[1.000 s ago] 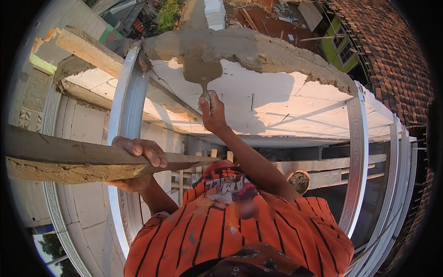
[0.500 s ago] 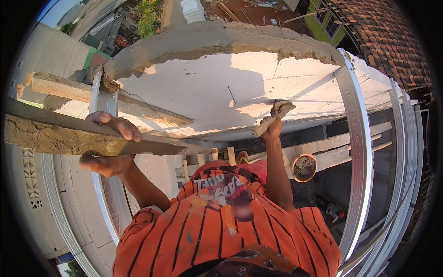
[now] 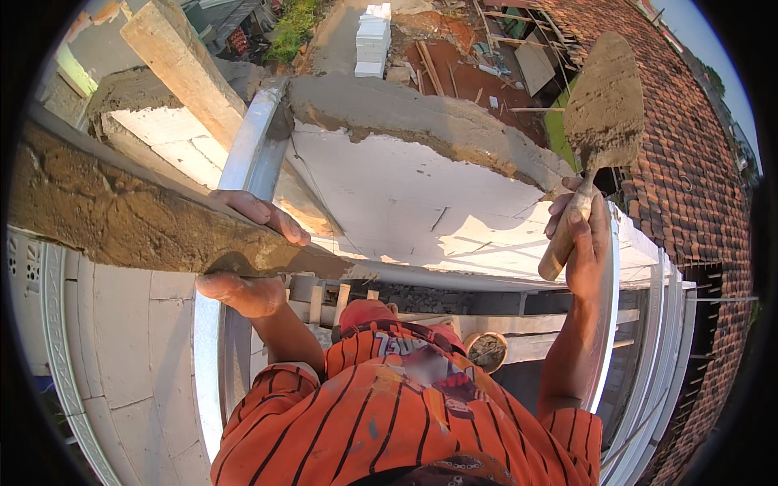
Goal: The person scoops cement from a bucket using a trowel and applies it to a curved wall section. They then use a wooden plank to smooth and level the applied cement along the wall's edge.
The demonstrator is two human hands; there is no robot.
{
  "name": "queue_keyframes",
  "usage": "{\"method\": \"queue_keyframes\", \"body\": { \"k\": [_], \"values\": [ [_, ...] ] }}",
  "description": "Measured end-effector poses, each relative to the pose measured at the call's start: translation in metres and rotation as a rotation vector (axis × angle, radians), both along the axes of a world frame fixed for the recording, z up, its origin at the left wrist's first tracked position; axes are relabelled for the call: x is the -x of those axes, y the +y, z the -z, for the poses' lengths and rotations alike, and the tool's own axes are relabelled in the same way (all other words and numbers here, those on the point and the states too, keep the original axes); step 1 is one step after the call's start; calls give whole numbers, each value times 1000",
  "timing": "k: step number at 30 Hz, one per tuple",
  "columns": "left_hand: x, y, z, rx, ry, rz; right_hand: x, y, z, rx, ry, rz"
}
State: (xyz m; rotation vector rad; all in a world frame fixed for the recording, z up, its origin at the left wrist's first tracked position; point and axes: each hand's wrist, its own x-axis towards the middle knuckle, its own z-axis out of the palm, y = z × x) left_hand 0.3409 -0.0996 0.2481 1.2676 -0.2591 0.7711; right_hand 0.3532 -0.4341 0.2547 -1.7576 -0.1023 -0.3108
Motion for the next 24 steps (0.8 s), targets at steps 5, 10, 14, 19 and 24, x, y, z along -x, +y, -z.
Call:
{"method": "queue_keyframes", "body": {
  "k": [5,10,14,19,24],
  "values": [
    [10,-3,11,45,-154,69,-105,65,-103,1152,-332,-454],
    [14,-5,13,68,-103,115,-112,158,-180,1569,96,-674],
    [15,-4,20,14,-77,37,-120,176,-199,1690,176,-886],
    [18,3,24,3,-56,69,-125,158,-175,1965,104,-762],
    [16,3,30,60,-40,159,-159,46,-108,2363,-1,-941]
  ]
}}
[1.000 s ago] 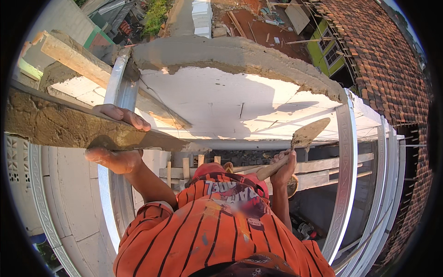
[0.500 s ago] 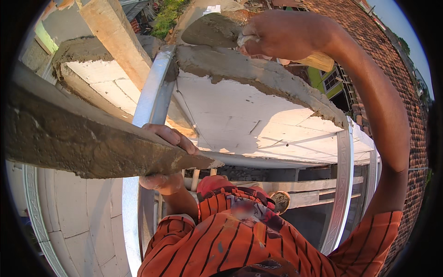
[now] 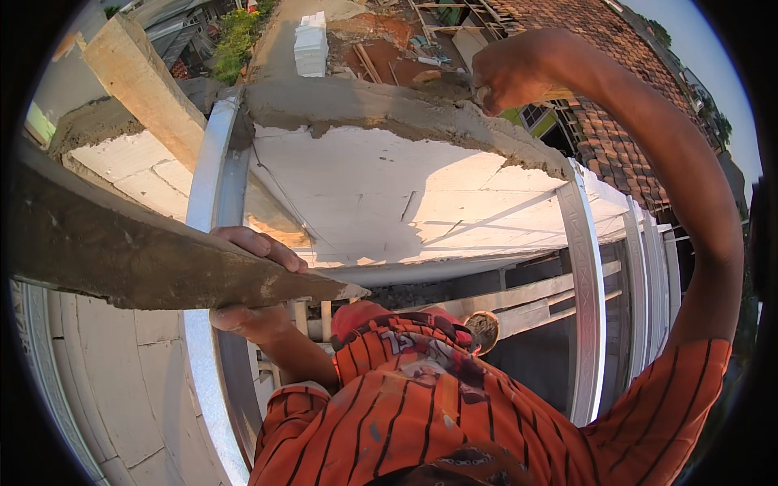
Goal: The person scoops cement from a bucket using a trowel and applies it to a curved wall section. They then use a wooden plank to smooth and level the applied cement along the wall's edge.
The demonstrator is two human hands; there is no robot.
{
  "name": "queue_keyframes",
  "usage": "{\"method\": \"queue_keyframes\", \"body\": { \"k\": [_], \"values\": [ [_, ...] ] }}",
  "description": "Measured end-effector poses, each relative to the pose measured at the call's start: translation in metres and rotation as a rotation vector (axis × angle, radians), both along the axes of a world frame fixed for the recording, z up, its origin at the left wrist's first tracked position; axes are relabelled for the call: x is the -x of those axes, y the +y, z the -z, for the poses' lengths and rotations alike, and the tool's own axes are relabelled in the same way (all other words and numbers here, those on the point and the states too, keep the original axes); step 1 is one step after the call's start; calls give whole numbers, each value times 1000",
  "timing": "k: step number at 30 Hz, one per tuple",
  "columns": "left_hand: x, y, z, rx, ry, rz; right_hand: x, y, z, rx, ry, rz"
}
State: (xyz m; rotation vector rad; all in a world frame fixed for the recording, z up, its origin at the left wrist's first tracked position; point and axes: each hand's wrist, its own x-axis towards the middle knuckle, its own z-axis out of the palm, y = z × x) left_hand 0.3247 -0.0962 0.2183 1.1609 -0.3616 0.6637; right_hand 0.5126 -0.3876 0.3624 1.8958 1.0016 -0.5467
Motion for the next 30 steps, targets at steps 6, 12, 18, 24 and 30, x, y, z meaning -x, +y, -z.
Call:
{"method": "queue_keyframes", "body": {
  "k": [6,12,18,24,30],
  "values": [
    [6,-2,-2,-68,56,-103,42,-68,6,-205,-189,814],
    [4,-3,3,-113,59,-42,42,-151,43,-70,-251,975],
    [5,-15,3,-144,91,-131,58,-217,44,-226,-370,1145],
    [2,-24,0,-159,91,-96,119,-260,20,-655,-530,1023],
    [-14,-38,-1,-183,49,97,196,-274,0,-1309,-714,1084]
  ]
}}
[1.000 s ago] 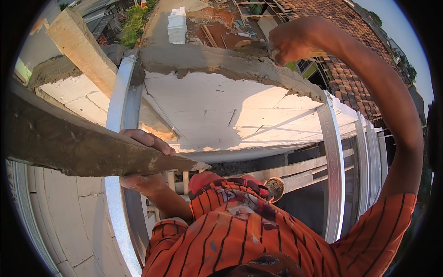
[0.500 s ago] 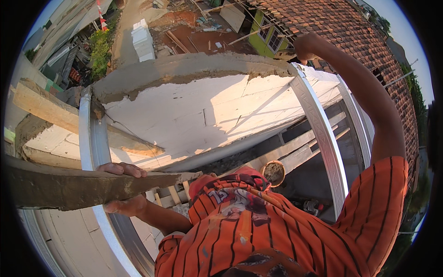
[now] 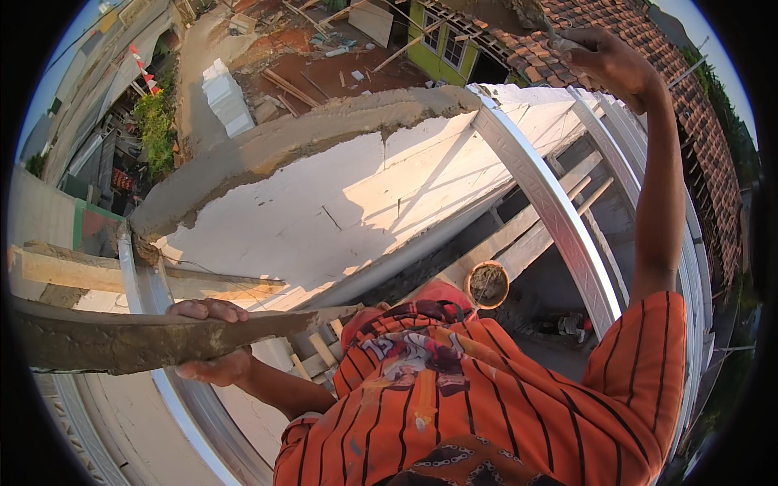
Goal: The person scoops cement from a bucket using a trowel and applies it to a curved wall section. They then use a wooden plank to smooth and level the applied cement along the wall's edge.
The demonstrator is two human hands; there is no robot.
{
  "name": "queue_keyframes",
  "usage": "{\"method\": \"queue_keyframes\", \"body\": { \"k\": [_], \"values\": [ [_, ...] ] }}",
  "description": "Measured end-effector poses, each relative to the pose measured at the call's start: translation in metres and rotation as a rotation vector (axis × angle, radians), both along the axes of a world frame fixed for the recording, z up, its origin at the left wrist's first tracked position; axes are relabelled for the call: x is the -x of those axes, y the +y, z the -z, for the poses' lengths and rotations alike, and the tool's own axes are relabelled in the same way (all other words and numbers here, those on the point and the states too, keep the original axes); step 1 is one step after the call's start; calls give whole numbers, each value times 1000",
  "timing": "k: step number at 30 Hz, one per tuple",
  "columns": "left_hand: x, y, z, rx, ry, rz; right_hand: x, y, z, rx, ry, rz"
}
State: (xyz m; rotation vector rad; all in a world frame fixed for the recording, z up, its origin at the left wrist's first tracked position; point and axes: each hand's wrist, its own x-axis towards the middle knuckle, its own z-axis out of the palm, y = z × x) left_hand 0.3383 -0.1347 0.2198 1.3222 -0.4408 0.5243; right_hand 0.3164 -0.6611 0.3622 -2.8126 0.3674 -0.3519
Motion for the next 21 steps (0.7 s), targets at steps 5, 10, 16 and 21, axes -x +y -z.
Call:
{"method": "queue_keyframes", "body": {
  "k": [5,10,16,21],
  "values": [
    [-15,-31,5,35,29,154,40,-9,12,-173,-269,-80],
    [-22,-55,13,21,52,300,32,24,131,-136,-30,95],
    [-30,-72,17,68,85,466,36,65,218,-1111,-578,122],
    [-34,-77,16,77,58,589,10,156,316,-1435,-477,145]
  ]
}}
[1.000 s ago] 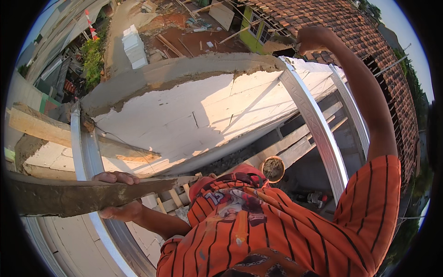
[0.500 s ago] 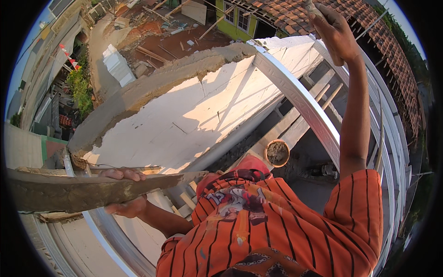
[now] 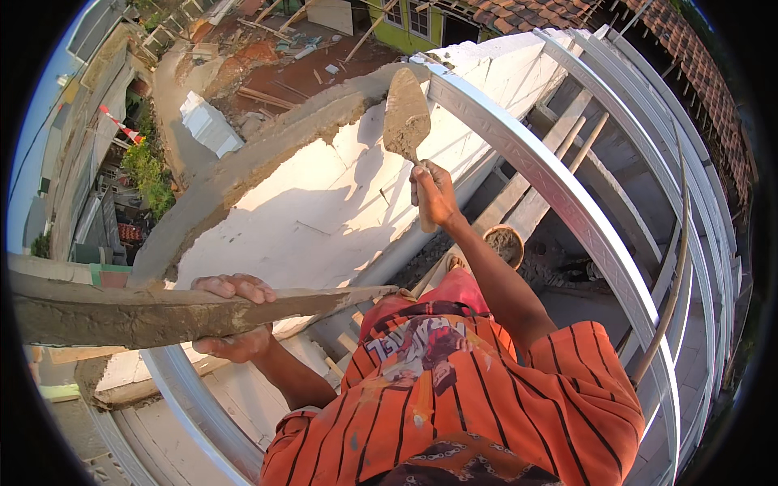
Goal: The person scoops cement from a bucket using a trowel and applies it to a curved wall section. They then use a wooden plank to smooth and level the applied cement along the wall's edge.
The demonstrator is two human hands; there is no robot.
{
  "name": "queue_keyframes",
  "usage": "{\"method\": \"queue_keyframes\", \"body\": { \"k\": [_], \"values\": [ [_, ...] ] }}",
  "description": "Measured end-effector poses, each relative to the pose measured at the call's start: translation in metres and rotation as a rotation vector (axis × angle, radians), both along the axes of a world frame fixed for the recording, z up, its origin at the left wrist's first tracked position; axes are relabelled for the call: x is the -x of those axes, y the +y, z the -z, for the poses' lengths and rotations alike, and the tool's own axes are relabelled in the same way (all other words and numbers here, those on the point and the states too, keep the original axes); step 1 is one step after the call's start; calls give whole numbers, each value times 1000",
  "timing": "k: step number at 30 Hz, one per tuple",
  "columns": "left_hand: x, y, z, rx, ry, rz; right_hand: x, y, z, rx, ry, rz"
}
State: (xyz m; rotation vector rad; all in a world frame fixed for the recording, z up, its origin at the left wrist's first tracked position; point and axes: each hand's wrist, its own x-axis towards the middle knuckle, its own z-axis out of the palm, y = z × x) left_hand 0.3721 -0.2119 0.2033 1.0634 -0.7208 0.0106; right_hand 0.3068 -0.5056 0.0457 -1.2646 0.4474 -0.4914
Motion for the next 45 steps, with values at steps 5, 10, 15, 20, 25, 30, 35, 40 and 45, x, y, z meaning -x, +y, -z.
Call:
{"method": "queue_keyframes", "body": {
  "k": [5,10,15,20,25,30,35,40,45],
  "values": [
    [5,2,-15,7,-18,96,-54,80,40,252,-236,-176],
    [12,11,-30,-92,-88,12,-87,99,44,376,-312,-76],
    [20,18,-30,-128,-91,-93,-91,84,57,164,-242,7],
    [14,16,-25,-184,-96,-72,-83,32,66,-252,-234,161],
    [5,3,-14,-196,-47,-11,-65,-1,92,-468,-150,142],
    [-4,-13,1,-234,-34,65,-46,11,79,-328,-151,134],
    [-12,-25,15,-220,-41,170,-53,7,35,-108,-92,128],
    [-17,-27,21,-195,-59,239,-52,-1,5,-66,-121,121],
    [-17,-20,24,-201,-45,217,-65,-6,43,-257,-127,186]
  ]
}}
